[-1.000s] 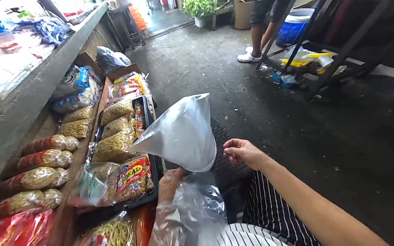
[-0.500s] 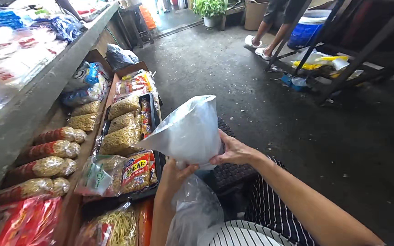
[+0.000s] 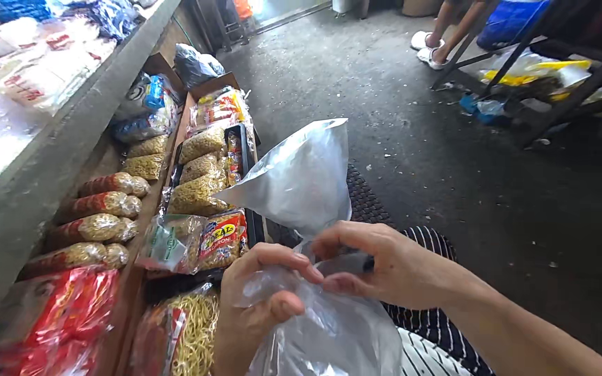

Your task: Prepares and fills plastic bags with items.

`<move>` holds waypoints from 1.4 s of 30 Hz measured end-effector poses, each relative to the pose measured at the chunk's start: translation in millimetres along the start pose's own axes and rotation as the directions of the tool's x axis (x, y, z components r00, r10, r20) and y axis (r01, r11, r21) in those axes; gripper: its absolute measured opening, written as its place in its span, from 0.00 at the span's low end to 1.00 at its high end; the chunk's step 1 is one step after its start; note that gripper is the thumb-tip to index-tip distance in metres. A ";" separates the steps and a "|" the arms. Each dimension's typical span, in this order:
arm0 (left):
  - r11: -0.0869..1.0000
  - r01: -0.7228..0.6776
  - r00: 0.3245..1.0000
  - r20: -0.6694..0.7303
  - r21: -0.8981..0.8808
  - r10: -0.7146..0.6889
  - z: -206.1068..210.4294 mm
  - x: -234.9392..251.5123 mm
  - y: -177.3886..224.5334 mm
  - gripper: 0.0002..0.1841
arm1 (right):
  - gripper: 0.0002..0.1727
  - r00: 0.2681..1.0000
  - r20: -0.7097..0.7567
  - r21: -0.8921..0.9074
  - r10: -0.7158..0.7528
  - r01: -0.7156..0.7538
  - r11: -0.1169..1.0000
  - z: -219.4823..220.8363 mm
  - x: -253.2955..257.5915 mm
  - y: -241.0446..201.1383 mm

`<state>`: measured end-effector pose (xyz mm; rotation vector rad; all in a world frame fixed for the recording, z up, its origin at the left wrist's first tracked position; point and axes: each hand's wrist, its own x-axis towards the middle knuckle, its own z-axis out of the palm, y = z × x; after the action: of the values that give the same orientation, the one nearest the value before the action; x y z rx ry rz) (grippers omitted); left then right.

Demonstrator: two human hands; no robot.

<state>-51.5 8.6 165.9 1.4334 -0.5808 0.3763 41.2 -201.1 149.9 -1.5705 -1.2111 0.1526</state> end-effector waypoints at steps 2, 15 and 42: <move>0.998 0.003 0.999 -0.034 0.058 -0.001 -3.6 -0.4 -1.5 0.18 | 0.13 0.998 -0.035 0.096 -0.043 0.047 0.994 -4.0 -1.4 2.3; 0.983 -0.026 0.971 -0.228 0.181 0.068 5.6 13.1 -12.8 0.07 | 0.15 0.942 -0.313 -0.076 -0.119 0.100 0.992 -14.4 1.2 5.9; 0.977 0.093 0.942 -0.302 -0.190 -0.148 -9.7 14.9 -10.8 0.06 | 0.13 0.937 -0.350 0.619 -0.022 0.249 0.745 -77.5 32.2 1.9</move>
<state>-31.9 15.5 165.5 1.2038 -0.2570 0.4354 107.2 -227.7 194.4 -0.8338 -0.8679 0.1916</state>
